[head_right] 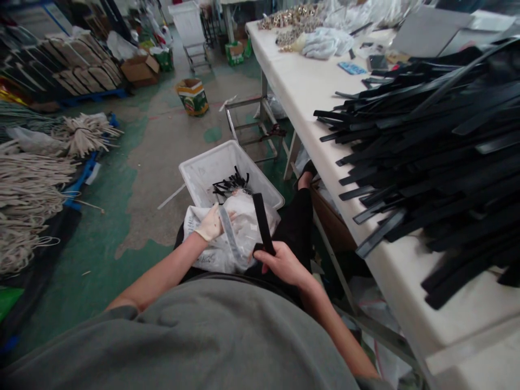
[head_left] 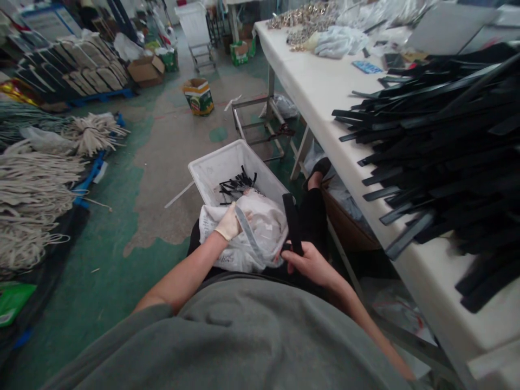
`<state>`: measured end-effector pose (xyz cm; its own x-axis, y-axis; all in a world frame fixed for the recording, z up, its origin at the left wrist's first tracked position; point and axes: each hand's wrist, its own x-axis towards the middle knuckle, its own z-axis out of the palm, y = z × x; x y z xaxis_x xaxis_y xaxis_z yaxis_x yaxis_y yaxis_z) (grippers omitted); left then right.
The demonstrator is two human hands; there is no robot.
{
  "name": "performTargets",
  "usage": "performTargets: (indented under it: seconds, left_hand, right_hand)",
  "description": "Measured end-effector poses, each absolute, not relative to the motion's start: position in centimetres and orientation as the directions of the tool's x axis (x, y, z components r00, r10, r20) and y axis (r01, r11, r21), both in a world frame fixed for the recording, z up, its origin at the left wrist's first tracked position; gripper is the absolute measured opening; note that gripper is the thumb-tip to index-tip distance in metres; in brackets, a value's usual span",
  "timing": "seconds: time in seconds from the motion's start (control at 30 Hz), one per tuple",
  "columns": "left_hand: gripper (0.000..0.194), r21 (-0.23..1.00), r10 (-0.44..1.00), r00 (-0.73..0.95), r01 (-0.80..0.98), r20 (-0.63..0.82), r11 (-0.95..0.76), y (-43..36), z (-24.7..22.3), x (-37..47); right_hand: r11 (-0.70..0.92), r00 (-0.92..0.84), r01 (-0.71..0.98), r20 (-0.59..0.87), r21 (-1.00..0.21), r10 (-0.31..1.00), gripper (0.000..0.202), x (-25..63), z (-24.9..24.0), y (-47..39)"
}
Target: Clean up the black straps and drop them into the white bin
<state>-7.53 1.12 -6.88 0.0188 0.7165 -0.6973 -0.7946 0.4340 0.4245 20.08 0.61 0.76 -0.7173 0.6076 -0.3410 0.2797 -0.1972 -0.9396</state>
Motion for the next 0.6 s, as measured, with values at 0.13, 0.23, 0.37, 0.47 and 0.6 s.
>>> performTargets:
  seconds: [0.13, 0.23, 0.37, 0.47, 0.6]
  left_hand:
    - [0.036, 0.508, 0.696, -0.246, -0.839, -0.674, 0.195, 3.6, -4.9, -8.8]
    - [0.024, 0.597, 0.743, -0.321, -0.792, -0.587, 0.129, 3.3, -3.8, -8.5]
    - [0.027, 0.741, 0.872, -0.180, -0.619, -0.455, 0.260, 0.2, -3.5, -6.6]
    - [0.033, 0.819, 0.919, -0.026, -0.463, -0.394, 0.338, -2.7, -3.5, -5.3]
    - [0.028, 0.856, 0.900, 0.140, -0.277, -0.413, 0.436, -5.4, -3.3, -4.4]
  right_hand:
    - [-0.345, -0.836, 0.263, -0.392, -0.901, 0.385, 0.043, 22.5, 1.1, -1.2]
    - [-0.365, -0.827, 0.247, -0.391, -0.898, 0.402, 0.044, 21.9, 0.1, -1.2]
    - [-0.288, -0.679, 0.181, -0.331, -0.940, 0.656, 0.044, 19.3, -0.6, 1.9]
    - [-0.261, -0.561, 0.021, -0.227, -0.965, 0.796, 0.056, 17.3, -0.7, 5.6]
    - [-0.238, -0.551, -0.122, -0.134, -0.964, 0.824, 0.054, 15.8, 0.0, 9.5]
